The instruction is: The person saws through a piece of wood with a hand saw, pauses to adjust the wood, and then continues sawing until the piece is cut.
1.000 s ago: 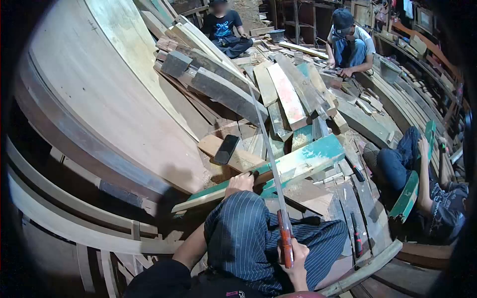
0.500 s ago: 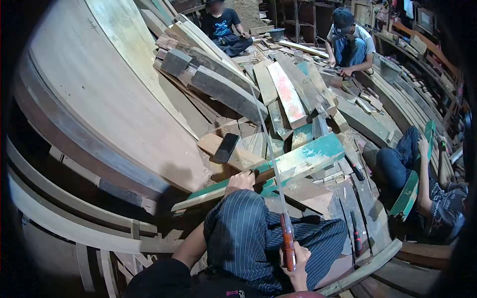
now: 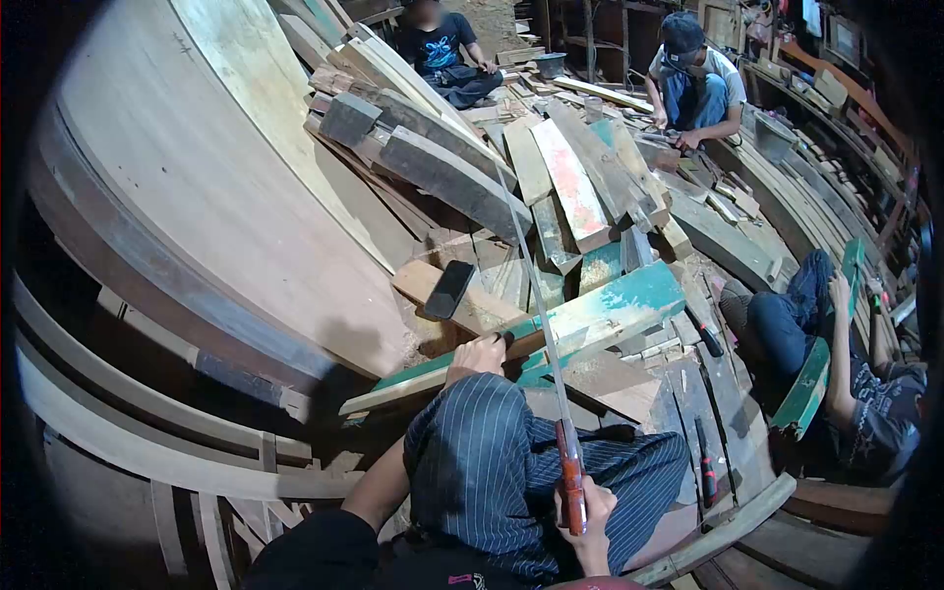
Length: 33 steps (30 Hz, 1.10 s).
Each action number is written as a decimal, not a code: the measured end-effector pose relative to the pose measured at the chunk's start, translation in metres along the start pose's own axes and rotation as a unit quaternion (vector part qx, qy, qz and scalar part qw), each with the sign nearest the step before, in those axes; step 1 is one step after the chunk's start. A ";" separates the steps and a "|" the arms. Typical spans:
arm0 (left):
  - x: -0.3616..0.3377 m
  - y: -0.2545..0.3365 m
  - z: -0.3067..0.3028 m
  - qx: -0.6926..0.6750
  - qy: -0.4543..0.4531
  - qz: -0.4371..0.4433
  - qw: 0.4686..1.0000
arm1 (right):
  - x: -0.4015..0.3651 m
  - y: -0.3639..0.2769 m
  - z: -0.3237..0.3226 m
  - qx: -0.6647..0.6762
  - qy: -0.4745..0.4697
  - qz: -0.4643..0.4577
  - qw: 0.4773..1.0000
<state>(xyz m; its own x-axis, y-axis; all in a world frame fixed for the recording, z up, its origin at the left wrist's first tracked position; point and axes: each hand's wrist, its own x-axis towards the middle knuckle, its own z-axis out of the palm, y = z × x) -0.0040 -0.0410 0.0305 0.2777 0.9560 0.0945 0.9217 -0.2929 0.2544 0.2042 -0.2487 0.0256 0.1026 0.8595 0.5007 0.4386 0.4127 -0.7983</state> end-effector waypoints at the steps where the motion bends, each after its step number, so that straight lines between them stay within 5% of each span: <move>1: 0.000 -0.001 0.001 -0.002 0.000 0.000 1.000 | 0.000 0.002 0.000 0.007 -0.001 0.000 1.000; 33: 0.002 -0.006 0.009 0.004 0.017 0.000 1.000 | 0.000 0.004 0.000 0.002 -0.013 0.002 1.000</move>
<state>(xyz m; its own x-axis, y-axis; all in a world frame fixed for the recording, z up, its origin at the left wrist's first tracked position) -0.0063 -0.0370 0.0204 0.2679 0.9550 0.1269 0.9242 -0.2920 0.2462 0.2060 -0.2475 0.0225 0.0801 0.8686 0.4891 0.4348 0.4111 -0.8012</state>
